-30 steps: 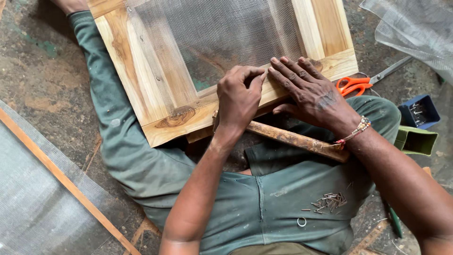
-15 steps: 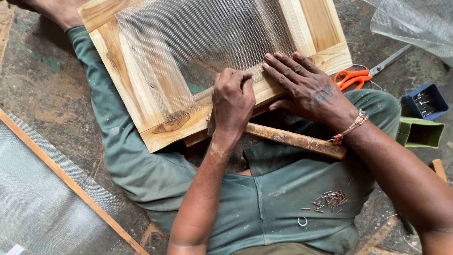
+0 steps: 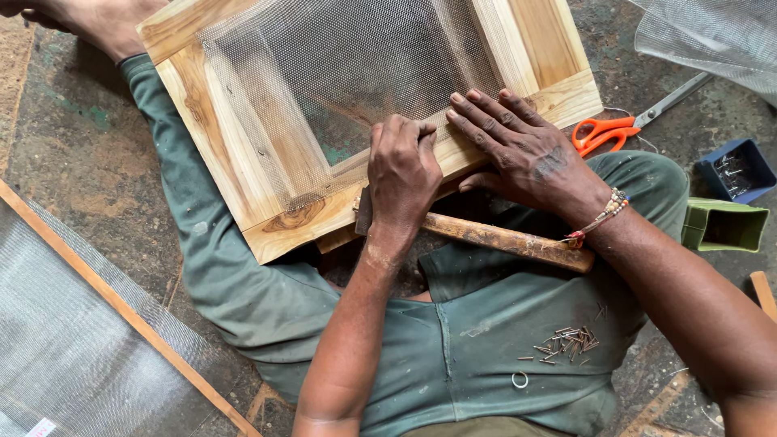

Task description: The person sits on the floor and attaches a mesh screen to a wooden frame using a hammer and nails. They repeatedly position nails along the frame edges and hammer them in to secure the mesh.

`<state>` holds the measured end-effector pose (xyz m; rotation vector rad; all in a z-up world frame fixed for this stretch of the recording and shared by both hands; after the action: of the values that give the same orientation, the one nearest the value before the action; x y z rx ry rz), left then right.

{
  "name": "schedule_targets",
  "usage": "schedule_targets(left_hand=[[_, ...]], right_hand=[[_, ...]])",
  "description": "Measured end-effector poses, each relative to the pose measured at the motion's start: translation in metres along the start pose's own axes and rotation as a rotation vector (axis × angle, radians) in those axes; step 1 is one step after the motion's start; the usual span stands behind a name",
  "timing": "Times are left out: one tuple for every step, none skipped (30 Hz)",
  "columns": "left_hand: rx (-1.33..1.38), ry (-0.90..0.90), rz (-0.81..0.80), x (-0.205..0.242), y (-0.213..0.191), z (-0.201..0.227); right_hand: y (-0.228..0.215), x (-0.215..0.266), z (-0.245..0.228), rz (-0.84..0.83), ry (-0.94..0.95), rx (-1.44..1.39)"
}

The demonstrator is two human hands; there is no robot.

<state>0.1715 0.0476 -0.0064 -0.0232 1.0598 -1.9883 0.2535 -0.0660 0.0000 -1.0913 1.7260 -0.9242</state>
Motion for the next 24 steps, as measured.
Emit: schedule_targets(left_hand=[[0.003, 0.007, 0.001, 0.000, 0.001, 0.000], [0.006, 0.014, 0.004, 0.000, 0.001, 0.000], [0.003, 0.007, -0.006, 0.001, 0.002, -0.002], [0.002, 0.001, -0.017, 0.001, 0.003, -0.002], [0.001, -0.006, -0.027, 0.001, 0.004, -0.003], [0.005, 0.001, -0.024, 0.000, 0.003, -0.003], [0.009, 0.007, -0.021, 0.000, 0.003, -0.003], [0.013, 0.014, -0.019, -0.001, 0.003, -0.003], [0.022, 0.025, -0.034, -0.001, 0.004, -0.003], [0.030, 0.036, -0.048, -0.002, 0.005, -0.004], [0.039, 0.046, -0.063, -0.003, 0.007, -0.005], [0.039, 0.059, -0.067, -0.004, 0.008, -0.006], [0.040, 0.073, -0.071, -0.004, 0.010, -0.007], [0.042, 0.086, -0.076, -0.005, 0.012, -0.008], [0.046, 0.095, -0.074, -0.005, 0.014, -0.009], [0.050, 0.106, -0.071, -0.004, 0.015, -0.009], [0.054, 0.116, -0.067, -0.004, 0.016, -0.010], [0.057, 0.128, -0.067, -0.004, 0.018, -0.012], [0.059, 0.139, -0.066, -0.004, 0.019, -0.014], [0.062, 0.147, -0.067, -0.002, 0.021, -0.016], [0.049, 0.136, -0.085, 0.000, 0.024, -0.020], [0.042, 0.131, -0.102, 0.000, 0.028, -0.023], [0.034, 0.126, -0.120, 0.000, 0.032, -0.026], [0.042, 0.140, -0.117, 0.000, 0.033, -0.026]], right_hand=[[0.000, 0.000, 0.000, 0.000, 0.003, 0.002], [0.000, -0.001, 0.000, 0.000, 0.004, 0.003], [0.000, 0.000, -0.001, 0.003, 0.005, -0.003], [0.000, 0.000, -0.001, 0.005, 0.006, -0.008], [-0.001, 0.000, -0.001, 0.008, 0.007, -0.014], [-0.001, 0.001, -0.001, 0.008, 0.004, -0.007], [-0.001, 0.001, -0.001, 0.007, 0.000, 0.000], [-0.001, 0.002, -0.002, 0.007, -0.003, 0.006], [0.000, 0.002, -0.002, 0.008, -0.003, 0.005], [0.000, 0.001, -0.002, 0.008, -0.004, 0.004], [0.000, 0.000, -0.002, 0.008, -0.005, 0.003], [0.000, -0.002, -0.003, 0.004, -0.004, -0.003], [-0.002, -0.003, -0.004, -0.001, -0.004, -0.008], [-0.004, -0.005, -0.004, -0.006, -0.002, -0.012], [-0.010, -0.007, -0.008, 0.016, -0.010, -0.011], [-0.016, -0.008, -0.013, 0.040, -0.019, -0.009], [-0.022, -0.010, -0.019, 0.063, -0.028, -0.007], [-0.030, -0.008, -0.024, 0.089, -0.004, -0.035], [-0.041, -0.001, -0.033, 0.114, 0.020, -0.063], [-0.049, 0.007, -0.044, 0.135, 0.045, -0.093], [-0.045, 0.013, -0.055, 0.100, 0.094, -0.153], [-0.043, 0.018, -0.062, 0.067, 0.146, -0.208], [-0.040, 0.023, -0.070, 0.040, 0.182, -0.284], [-0.038, 0.027, -0.077, 0.013, 0.219, -0.360]])
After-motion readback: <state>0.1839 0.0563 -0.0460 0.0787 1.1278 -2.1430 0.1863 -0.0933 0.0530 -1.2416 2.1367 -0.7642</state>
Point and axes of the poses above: each hand's wrist, its own x-axis away from the middle knuckle, its own y-axis out of the palm, z = x × y, the point moved 9 cm from there along -x, towards the middle knuckle, and after that the axes turned 15 degrees about z, right-handed, at the moved point
